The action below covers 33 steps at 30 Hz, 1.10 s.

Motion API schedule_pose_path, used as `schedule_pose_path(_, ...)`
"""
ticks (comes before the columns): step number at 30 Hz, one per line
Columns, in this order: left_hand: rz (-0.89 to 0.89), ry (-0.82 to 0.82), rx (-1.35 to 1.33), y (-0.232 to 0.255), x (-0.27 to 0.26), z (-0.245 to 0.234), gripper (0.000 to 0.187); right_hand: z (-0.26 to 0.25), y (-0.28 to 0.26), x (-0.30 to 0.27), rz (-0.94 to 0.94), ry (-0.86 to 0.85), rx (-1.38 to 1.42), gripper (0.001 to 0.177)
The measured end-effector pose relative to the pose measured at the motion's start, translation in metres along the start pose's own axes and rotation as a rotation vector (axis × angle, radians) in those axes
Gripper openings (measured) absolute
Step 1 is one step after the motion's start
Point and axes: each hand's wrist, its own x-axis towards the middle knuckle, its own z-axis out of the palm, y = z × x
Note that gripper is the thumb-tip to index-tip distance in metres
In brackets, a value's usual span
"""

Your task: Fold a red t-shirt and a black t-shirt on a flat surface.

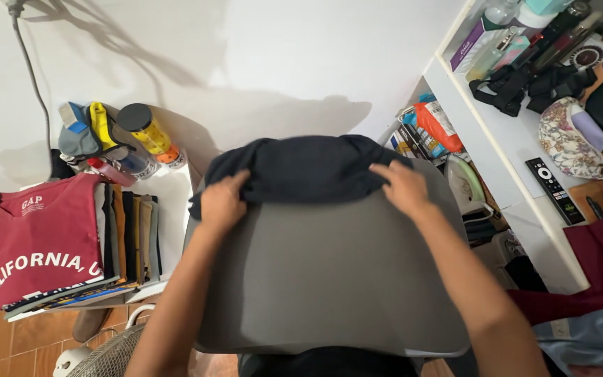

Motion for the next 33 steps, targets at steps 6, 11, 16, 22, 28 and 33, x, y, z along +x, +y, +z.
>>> schedule_pose_path(6, 0.01, 0.118, -0.05, -0.018, 0.045, -0.034, 0.032, -0.034, 0.04, 0.028, 0.011, 0.084, 0.25, 0.03)
schedule_pose_path(11, 0.02, 0.067, -0.016, -0.038, 0.05, -0.046, 0.031, -0.053, 0.049, 0.023, -0.034, -0.049, 0.432, 0.022)
schedule_pose_path(16, 0.014, -0.028, -0.111, -0.033, 0.035, -0.053, 0.038, -0.039, 0.065, -0.001, -0.055, -0.039, 0.665, 0.028)
schedule_pose_path(22, 0.032, -0.234, -0.072, -0.045, -0.018, -0.036, 0.046, -0.037, 0.055, -0.052, -0.099, -0.047, 0.241, 0.021)
schedule_pose_path(28, -0.119, -0.193, -0.057, -0.042, -0.017, -0.039, 0.038, -0.034, 0.056, -0.056, -0.041, -0.066, 0.351, 0.028)
schedule_pose_path(33, -0.059, -0.153, -0.013, -0.037, -0.009, -0.05, 0.04, -0.038, 0.052, -0.055, -0.163, -0.131, 0.389, 0.022)
